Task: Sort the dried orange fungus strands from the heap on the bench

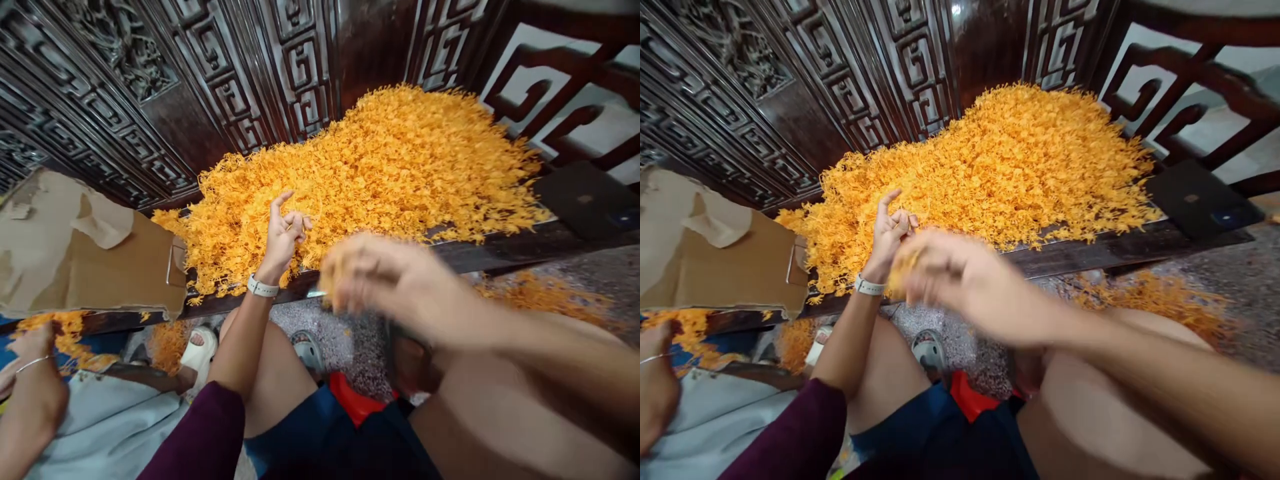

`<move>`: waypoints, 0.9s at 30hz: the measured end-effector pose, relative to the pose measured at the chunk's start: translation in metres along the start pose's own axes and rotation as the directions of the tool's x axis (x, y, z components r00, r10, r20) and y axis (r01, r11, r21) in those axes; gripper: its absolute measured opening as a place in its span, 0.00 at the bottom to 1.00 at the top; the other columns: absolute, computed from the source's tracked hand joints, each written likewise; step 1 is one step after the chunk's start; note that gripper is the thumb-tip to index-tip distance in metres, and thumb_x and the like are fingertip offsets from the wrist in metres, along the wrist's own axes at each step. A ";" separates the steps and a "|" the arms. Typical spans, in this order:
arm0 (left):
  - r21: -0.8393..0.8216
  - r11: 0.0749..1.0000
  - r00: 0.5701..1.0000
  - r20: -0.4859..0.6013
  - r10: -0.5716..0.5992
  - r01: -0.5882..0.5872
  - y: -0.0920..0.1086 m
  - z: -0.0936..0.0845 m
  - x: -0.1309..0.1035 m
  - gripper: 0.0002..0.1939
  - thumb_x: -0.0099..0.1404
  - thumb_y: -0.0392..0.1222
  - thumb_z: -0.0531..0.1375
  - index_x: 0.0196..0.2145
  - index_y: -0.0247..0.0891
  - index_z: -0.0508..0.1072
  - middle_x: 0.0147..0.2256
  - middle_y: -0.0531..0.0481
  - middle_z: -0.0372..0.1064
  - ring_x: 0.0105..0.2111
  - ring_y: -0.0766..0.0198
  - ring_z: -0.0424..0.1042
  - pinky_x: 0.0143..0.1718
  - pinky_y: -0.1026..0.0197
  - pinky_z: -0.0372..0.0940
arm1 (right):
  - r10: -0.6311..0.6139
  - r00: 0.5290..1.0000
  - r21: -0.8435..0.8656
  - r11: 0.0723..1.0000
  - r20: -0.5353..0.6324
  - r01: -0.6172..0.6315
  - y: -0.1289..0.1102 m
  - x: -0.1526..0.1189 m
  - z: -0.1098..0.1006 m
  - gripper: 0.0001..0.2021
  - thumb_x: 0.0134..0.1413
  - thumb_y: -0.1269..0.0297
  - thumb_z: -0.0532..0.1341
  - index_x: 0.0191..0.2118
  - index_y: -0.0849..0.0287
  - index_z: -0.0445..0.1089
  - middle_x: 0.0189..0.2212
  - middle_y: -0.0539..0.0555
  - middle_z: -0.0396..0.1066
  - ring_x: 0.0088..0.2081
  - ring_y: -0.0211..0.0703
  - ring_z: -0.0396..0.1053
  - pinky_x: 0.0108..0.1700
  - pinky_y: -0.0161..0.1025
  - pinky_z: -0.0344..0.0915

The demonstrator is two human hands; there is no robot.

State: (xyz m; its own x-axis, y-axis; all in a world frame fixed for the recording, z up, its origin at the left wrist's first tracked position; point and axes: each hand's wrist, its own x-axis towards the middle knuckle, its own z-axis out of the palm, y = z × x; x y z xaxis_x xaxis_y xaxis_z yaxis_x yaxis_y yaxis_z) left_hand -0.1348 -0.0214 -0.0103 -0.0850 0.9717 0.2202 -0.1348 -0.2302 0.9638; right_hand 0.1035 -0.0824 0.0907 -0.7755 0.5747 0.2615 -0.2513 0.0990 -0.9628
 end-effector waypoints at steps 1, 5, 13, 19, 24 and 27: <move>-0.028 1.000 1.000 0.009 -0.001 0.001 0.001 0.000 -0.003 0.31 0.66 0.51 0.69 0.60 0.48 0.62 0.30 0.52 0.71 0.24 0.66 0.61 0.26 0.60 0.55 | 0.068 0.973 0.138 0.990 -0.221 -0.037 0.002 0.010 -0.019 0.05 0.67 0.64 0.63 0.46 0.53 0.70 0.38 0.50 0.78 0.33 0.37 0.72 0.37 0.37 0.69; -0.046 0.999 0.997 0.075 -0.004 0.008 0.000 0.004 -0.009 0.24 0.67 0.48 0.68 0.58 0.46 0.68 0.34 0.49 0.75 0.27 0.66 0.66 0.30 0.59 0.61 | 0.315 0.736 0.404 0.913 -0.599 -0.062 0.023 0.032 -0.078 0.09 0.60 0.59 0.68 0.37 0.56 0.69 0.39 0.55 0.76 0.31 0.37 0.68 0.33 0.37 0.68; 0.136 0.989 0.952 0.307 0.006 -0.050 0.008 0.021 -0.024 0.29 0.70 0.49 0.65 0.65 0.44 0.63 0.40 0.46 0.79 0.43 0.56 0.80 0.52 0.51 0.68 | 0.155 0.843 -0.033 0.979 -0.514 -0.200 0.043 0.021 -0.064 0.13 0.57 0.58 0.72 0.44 0.56 0.74 0.30 0.51 0.72 0.26 0.37 0.66 0.28 0.38 0.64; 0.226 0.970 0.931 0.364 0.002 -0.090 0.007 0.033 -0.033 0.27 0.71 0.50 0.65 0.63 0.44 0.63 0.42 0.46 0.78 0.47 0.56 0.80 0.58 0.50 0.65 | 0.096 0.907 -0.205 0.959 -0.410 -0.194 0.059 0.023 -0.071 0.17 0.57 0.50 0.72 0.39 0.56 0.70 0.26 0.49 0.70 0.26 0.37 0.67 0.28 0.39 0.64; 0.280 0.958 0.954 0.298 -0.022 -0.066 -0.002 0.035 -0.028 0.17 0.74 0.58 0.59 0.48 0.42 0.71 0.34 0.50 0.74 0.35 0.62 0.76 0.44 0.56 0.68 | -0.003 0.950 -0.361 0.925 -0.313 -0.116 0.063 0.024 -0.073 0.13 0.61 0.53 0.69 0.37 0.57 0.71 0.29 0.51 0.70 0.30 0.39 0.66 0.32 0.41 0.63; 0.330 0.936 0.962 0.270 0.029 -0.121 -0.008 0.035 -0.023 0.22 0.76 0.57 0.55 0.32 0.40 0.74 0.28 0.50 0.71 0.30 0.65 0.71 0.37 0.58 0.65 | -0.022 0.962 -0.385 0.918 -0.274 -0.089 0.063 0.026 -0.071 0.09 0.63 0.57 0.67 0.39 0.57 0.71 0.32 0.51 0.69 0.34 0.40 0.65 0.34 0.41 0.62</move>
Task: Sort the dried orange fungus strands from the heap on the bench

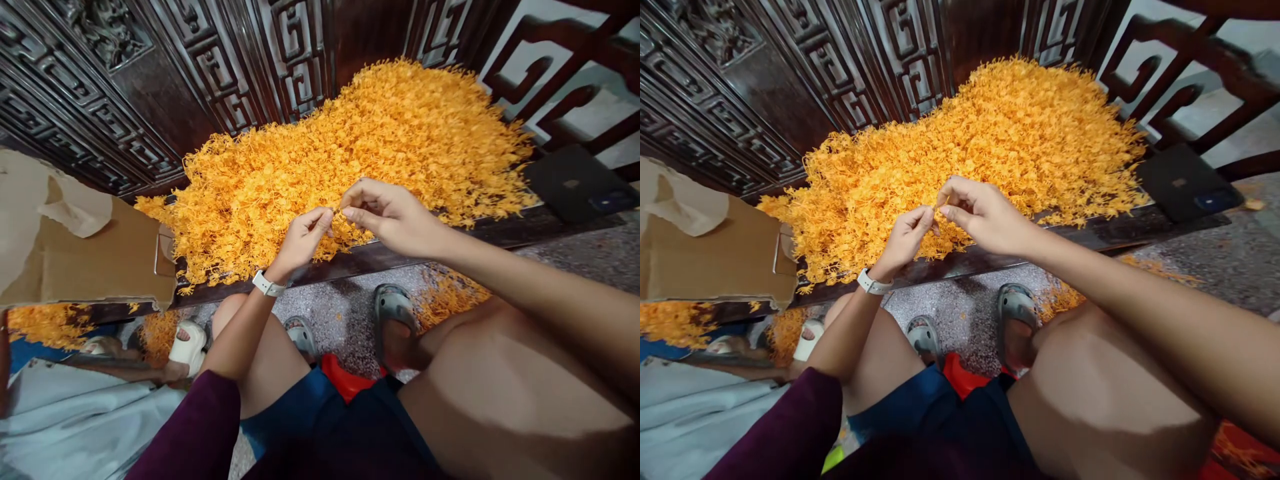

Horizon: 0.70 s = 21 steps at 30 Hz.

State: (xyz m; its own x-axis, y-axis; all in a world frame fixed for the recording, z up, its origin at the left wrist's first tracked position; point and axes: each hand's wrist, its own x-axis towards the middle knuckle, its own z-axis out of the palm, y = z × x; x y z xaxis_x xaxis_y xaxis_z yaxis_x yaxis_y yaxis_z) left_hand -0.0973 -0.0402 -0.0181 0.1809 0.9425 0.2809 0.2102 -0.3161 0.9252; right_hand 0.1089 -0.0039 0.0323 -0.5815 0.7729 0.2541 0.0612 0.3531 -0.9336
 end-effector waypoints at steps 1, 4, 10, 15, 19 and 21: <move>-0.003 1.000 1.000 -0.023 0.007 -0.007 -0.001 0.001 0.001 0.22 0.76 0.57 0.56 0.30 0.40 0.74 0.27 0.51 0.71 0.30 0.65 0.71 0.37 0.58 0.65 | 0.003 1.000 0.005 1.000 0.000 -0.003 0.000 0.001 0.001 0.09 0.64 0.58 0.67 0.39 0.57 0.70 0.32 0.52 0.69 0.34 0.41 0.65 0.35 0.41 0.62; -0.106 0.994 0.992 -0.126 0.000 -0.013 0.001 0.003 0.003 0.15 0.72 0.54 0.62 0.35 0.41 0.79 0.30 0.51 0.74 0.31 0.65 0.73 0.38 0.58 0.68 | 0.048 0.998 0.070 0.996 -0.027 -0.046 -0.001 0.002 0.004 0.12 0.62 0.57 0.68 0.43 0.56 0.67 0.35 0.52 0.68 0.35 0.41 0.66 0.35 0.40 0.64; -0.159 0.987 0.982 -0.191 -0.005 -0.026 0.011 0.005 -0.001 0.10 0.70 0.49 0.65 0.38 0.42 0.83 0.34 0.48 0.80 0.35 0.63 0.78 0.42 0.56 0.72 | 0.108 0.994 0.164 0.981 0.011 -0.109 0.000 0.004 0.009 0.22 0.59 0.48 0.70 0.49 0.53 0.65 0.33 0.50 0.68 0.34 0.40 0.68 0.34 0.39 0.67; -0.121 0.993 0.974 -0.226 -0.021 -0.007 0.009 0.004 -0.001 0.10 0.69 0.50 0.66 0.37 0.43 0.83 0.36 0.48 0.80 0.39 0.62 0.77 0.44 0.55 0.71 | 0.093 0.996 0.135 0.987 -0.007 -0.092 0.003 0.005 0.008 0.19 0.60 0.44 0.69 0.40 0.54 0.66 0.26 0.47 0.67 0.27 0.38 0.65 0.30 0.39 0.64; -0.308 0.946 0.969 -0.185 -0.163 0.101 0.010 0.013 -0.001 0.15 0.72 0.56 0.62 0.39 0.43 0.82 0.44 0.45 0.80 0.48 0.58 0.76 0.50 0.52 0.70 | 0.033 0.999 -0.011 0.999 0.011 -0.033 0.002 0.005 0.008 0.13 0.63 0.52 0.67 0.35 0.55 0.69 0.26 0.49 0.66 0.28 0.39 0.63 0.32 0.40 0.61; -0.407 0.901 0.966 -0.128 -0.223 0.154 0.010 0.018 -0.004 0.14 0.72 0.54 0.62 0.39 0.42 0.80 0.45 0.45 0.78 0.48 0.58 0.75 0.49 0.53 0.70 | -0.062 0.998 -0.135 0.989 0.006 0.062 0.002 0.005 0.007 0.08 0.64 0.60 0.64 0.34 0.55 0.70 0.27 0.50 0.66 0.29 0.40 0.62 0.34 0.41 0.58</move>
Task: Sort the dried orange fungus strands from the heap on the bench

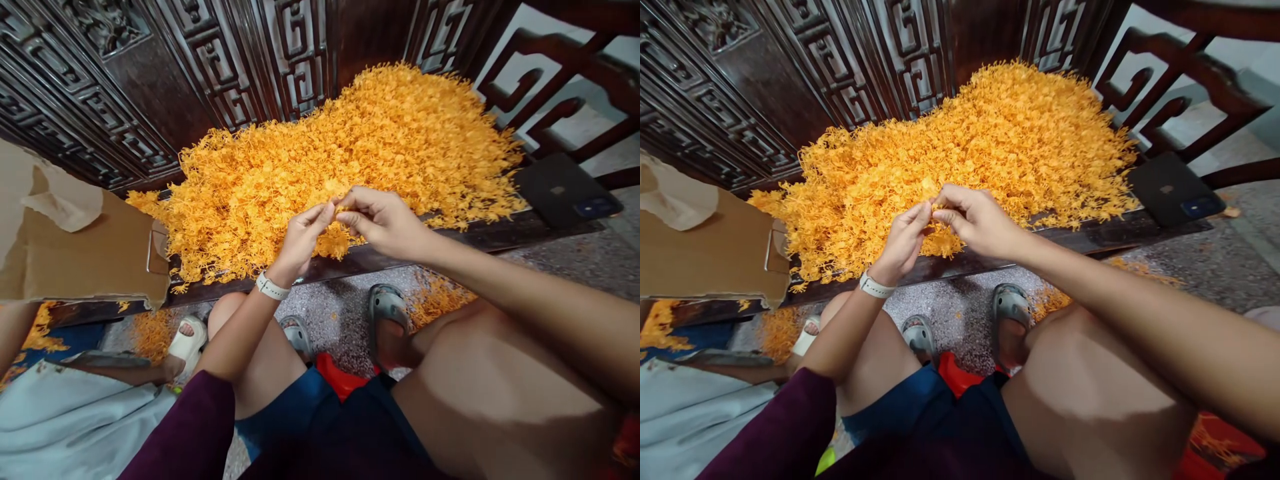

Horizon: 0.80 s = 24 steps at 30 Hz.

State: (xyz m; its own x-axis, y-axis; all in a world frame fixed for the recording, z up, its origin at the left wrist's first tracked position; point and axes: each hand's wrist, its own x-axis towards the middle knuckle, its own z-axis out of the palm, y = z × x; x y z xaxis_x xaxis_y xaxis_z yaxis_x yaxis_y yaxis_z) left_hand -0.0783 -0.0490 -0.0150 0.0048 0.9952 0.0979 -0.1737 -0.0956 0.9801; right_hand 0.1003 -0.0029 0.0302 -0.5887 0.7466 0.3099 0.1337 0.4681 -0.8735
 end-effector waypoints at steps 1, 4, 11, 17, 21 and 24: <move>-0.035 0.999 0.999 0.011 -0.031 0.032 -0.002 0.001 -0.001 0.12 0.71 0.52 0.63 0.38 0.42 0.79 0.44 0.46 0.78 0.47 0.59 0.75 0.47 0.54 0.69 | -0.063 0.998 -0.076 0.995 -0.006 0.062 -0.001 0.000 0.000 0.06 0.64 0.65 0.63 0.34 0.55 0.71 0.27 0.50 0.66 0.29 0.40 0.61 0.34 0.41 0.57; -0.080 0.991 0.994 0.009 -0.105 0.105 -0.011 -0.008 0.002 0.08 0.71 0.46 0.62 0.36 0.40 0.75 0.39 0.47 0.74 0.41 0.62 0.73 0.43 0.57 0.69 | -0.302 0.949 -0.288 0.904 0.091 0.316 -0.011 -0.006 0.009 0.09 0.60 0.75 0.58 0.33 0.55 0.71 0.27 0.51 0.65 0.31 0.41 0.60 0.35 0.41 0.54; -0.043 0.998 0.956 -0.289 -0.052 0.042 -0.003 -0.076 0.040 0.15 0.71 0.57 0.61 0.42 0.44 0.74 0.32 0.50 0.70 0.29 0.67 0.67 0.33 0.60 0.64 | -0.528 0.602 -0.118 0.685 0.599 0.719 -0.073 -0.059 0.072 0.10 0.66 0.75 0.56 0.37 0.54 0.71 0.31 0.51 0.70 0.32 0.41 0.62 0.30 0.41 0.55; -0.103 0.994 0.952 -0.305 0.007 -0.040 0.021 -0.064 0.023 0.16 0.72 0.57 0.62 0.45 0.43 0.76 0.42 0.47 0.74 0.33 0.69 0.69 0.38 0.61 0.67 | 0.010 0.998 0.338 0.941 -0.057 0.010 -0.077 -0.010 0.007 0.05 0.67 0.61 0.62 0.46 0.52 0.70 0.40 0.55 0.75 0.34 0.40 0.70 0.38 0.41 0.69; 0.048 0.997 0.972 -0.225 0.065 -0.055 0.017 -0.042 0.015 0.13 0.71 0.54 0.63 0.38 0.41 0.78 0.44 0.45 0.77 0.31 0.69 0.69 0.37 0.60 0.67 | 0.432 0.880 0.605 0.760 -0.199 -0.236 -0.037 0.022 -0.039 0.10 0.59 0.56 0.65 0.37 0.53 0.65 0.42 0.58 0.73 0.38 0.46 0.70 0.40 0.45 0.73; 0.173 0.979 0.977 -0.166 0.135 -0.106 0.015 -0.030 0.010 0.13 0.67 0.52 0.66 0.33 0.40 0.79 0.36 0.46 0.78 0.32 0.66 0.72 0.39 0.58 0.68 | 0.478 0.838 0.582 0.771 -0.264 -0.256 -0.001 0.029 -0.053 0.11 0.53 0.57 0.68 0.36 0.53 0.66 0.39 0.59 0.71 0.38 0.48 0.70 0.39 0.47 0.73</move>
State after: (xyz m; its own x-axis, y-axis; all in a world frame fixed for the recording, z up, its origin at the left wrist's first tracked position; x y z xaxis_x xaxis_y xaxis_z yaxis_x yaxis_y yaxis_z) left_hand -0.1109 -0.0397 -0.0044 -0.1822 0.9628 0.1995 0.0002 -0.2029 0.9792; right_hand 0.1250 0.0436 0.0599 -0.2187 0.9740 -0.0584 -0.2105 -0.1055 -0.9719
